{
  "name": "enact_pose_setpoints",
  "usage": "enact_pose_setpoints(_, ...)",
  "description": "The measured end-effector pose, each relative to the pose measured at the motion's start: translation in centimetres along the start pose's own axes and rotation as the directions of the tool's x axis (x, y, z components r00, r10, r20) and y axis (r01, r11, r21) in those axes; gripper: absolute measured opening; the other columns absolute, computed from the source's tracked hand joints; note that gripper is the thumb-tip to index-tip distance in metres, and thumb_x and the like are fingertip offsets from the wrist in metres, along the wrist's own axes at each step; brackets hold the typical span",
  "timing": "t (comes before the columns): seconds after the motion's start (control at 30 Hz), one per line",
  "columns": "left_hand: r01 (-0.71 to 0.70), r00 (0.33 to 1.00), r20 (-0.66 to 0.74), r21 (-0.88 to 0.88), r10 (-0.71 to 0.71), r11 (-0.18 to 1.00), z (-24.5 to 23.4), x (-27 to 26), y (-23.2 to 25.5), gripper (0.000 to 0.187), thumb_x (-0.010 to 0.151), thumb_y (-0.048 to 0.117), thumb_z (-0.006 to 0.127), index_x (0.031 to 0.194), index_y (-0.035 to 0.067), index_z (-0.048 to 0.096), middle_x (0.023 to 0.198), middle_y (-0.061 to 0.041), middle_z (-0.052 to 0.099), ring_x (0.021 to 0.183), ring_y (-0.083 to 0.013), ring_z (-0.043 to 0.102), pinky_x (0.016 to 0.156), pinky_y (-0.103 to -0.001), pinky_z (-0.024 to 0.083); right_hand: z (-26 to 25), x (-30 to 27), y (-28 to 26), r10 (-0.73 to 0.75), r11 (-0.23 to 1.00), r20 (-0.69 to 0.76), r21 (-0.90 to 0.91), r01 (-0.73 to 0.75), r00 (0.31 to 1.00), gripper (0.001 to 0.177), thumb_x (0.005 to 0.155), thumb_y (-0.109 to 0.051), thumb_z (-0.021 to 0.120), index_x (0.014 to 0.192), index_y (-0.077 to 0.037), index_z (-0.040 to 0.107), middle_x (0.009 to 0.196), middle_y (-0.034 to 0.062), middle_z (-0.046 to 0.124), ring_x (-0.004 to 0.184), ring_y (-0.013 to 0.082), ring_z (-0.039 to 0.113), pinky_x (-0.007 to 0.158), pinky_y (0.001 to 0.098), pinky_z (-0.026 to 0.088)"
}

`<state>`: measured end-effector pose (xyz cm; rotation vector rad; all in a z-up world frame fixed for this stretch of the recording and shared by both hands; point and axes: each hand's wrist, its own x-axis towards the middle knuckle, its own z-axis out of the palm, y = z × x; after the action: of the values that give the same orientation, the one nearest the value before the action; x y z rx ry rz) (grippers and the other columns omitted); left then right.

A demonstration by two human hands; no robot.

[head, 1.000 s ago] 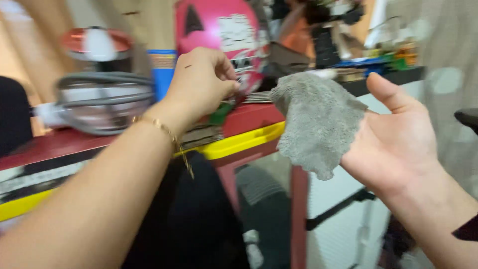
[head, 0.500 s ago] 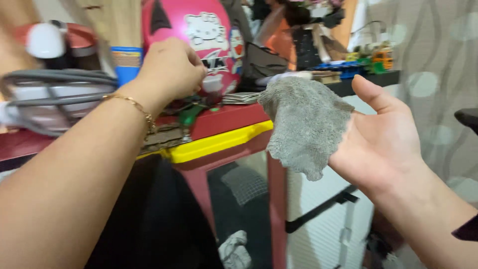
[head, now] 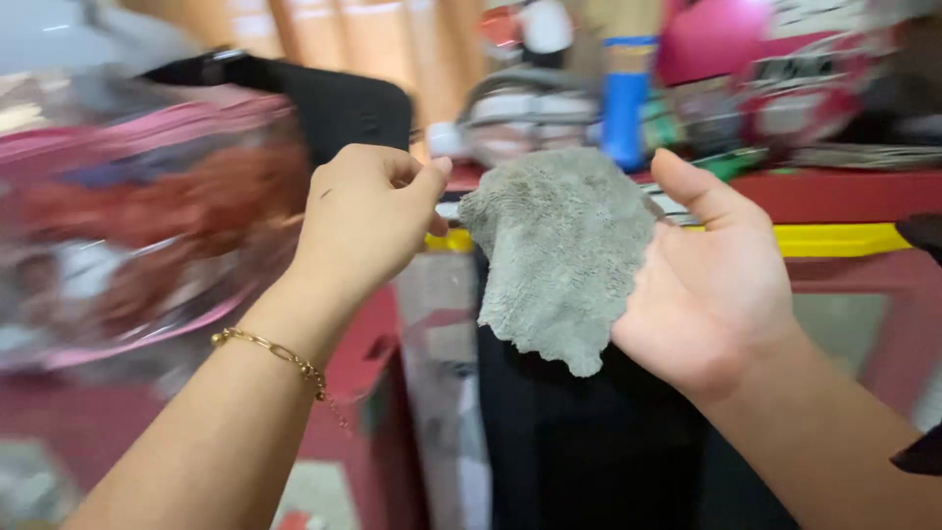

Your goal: Wiping down various household items and cabinet surfaces using a grey cloth.

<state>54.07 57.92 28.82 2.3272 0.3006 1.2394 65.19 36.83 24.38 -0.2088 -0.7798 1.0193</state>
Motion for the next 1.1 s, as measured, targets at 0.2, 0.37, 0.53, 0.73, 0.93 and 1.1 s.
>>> enact_pose_setpoints(0.2, 0.196, 0.978, -0.112, 0.175, -0.178, 0.965, -6.7, -4.4, -3.7, 0.048, 0.094, 0.042, 0.06, 0.073, 0.003, 0.078, 0.061, -0.011, 0.074, 0.058, -0.0205, 0.074, 0.065, -0.037, 0.056, -0.4, 4.3, 7.0, 0.175, 0.977, 0.106, 0.102, -0.185, 0.979, 0.051, 0.104, -0.034, 0.051, 0.132, 0.007, 0.056, 0.138, 0.0263, 0.061, 0.13, 0.04, 0.056, 0.115, 0.0552, 0.036)
enact_pose_setpoints(0.37, 0.299, 0.948, -0.195, 0.283, -0.25, 0.911, -9.1, -7.5, -8.0, 0.053, 0.1, 0.044, 0.058, 0.075, 0.001, 0.076, 0.064, -0.017, 0.069, 0.063, -0.0289, 0.07, 0.068, -0.041, 0.053, -1.1, 5.5, 11.6, 0.259, 0.961, 0.006, 0.104, -0.258, 0.966, 0.05, 0.101, -0.035, 0.05, 0.129, 0.003, 0.061, 0.133, 0.0225, 0.066, 0.126, 0.0368, 0.06, 0.112, 0.054, 0.039)
enact_pose_setpoints(0.53, 0.346, 0.927, -0.191, 0.112, -0.322, 0.932, -7.3, -11.9, -11.0, 0.032, 0.087, 0.032, 0.061, 0.102, 0.008, 0.075, 0.074, -0.01, 0.077, 0.067, -0.0218, 0.079, 0.068, -0.038, 0.059, -2.9, 5.4, 14.8, 0.354, 0.935, -0.12, 0.078, -0.346, 0.928, 0.053, 0.098, -0.039, 0.048, 0.128, 0.003, 0.062, 0.131, 0.0217, 0.067, 0.123, 0.0376, 0.061, 0.108, 0.0532, 0.04)
enact_pose_setpoints(0.73, 0.558, 0.803, -0.187, -0.099, -0.566, 0.824, -4.6, -13.8, -10.3, 0.041, 0.091, 0.043, 0.062, 0.106, 0.008, 0.078, 0.086, -0.008, 0.079, 0.08, -0.0181, 0.075, 0.077, -0.034, 0.056, -0.9, 6.7, 16.5, 0.246, 0.934, -0.44, -0.129, -0.332, 0.863, 0.048, 0.101, -0.038, 0.037, 0.126, -0.005, 0.06, 0.129, 0.0128, 0.068, 0.123, 0.0316, 0.062, 0.109, 0.0524, 0.042)
enact_pose_setpoints(0.93, 0.587, 0.754, -0.155, -0.277, -0.639, 0.76, -5.3, -13.8, -14.7, 0.047, 0.097, 0.044, 0.054, 0.101, 0.002, 0.076, 0.084, -0.009, 0.079, 0.08, -0.0186, 0.074, 0.076, -0.035, 0.055, -2.5, 10.5, 16.1, -0.189, 0.811, -0.108, -0.578, 0.093, 0.976, 0.037, 0.108, -0.027, 0.039, 0.126, -0.001, 0.058, 0.119, 0.0164, 0.069, 0.111, 0.0338, 0.066, 0.098, 0.0535, 0.054)
enact_pose_setpoints(1.1, 0.545, 0.699, -0.095, -0.571, -0.709, 0.614, -6.5, -15.0, -17.7, 0.046, 0.099, 0.037, 0.053, 0.098, -0.003, 0.076, 0.087, -0.01, 0.078, 0.077, -0.0199, 0.066, 0.067, -0.036, 0.049, -8.5, 12.7, 20.4, 0.356, -0.454, 0.1, -0.851, 0.265, 0.929, 0.06, 0.09, -0.045, 0.054, 0.137, -0.007, 0.055, 0.134, 0.0196, 0.059, 0.126, 0.0313, 0.059, 0.107, 0.0441, 0.047)
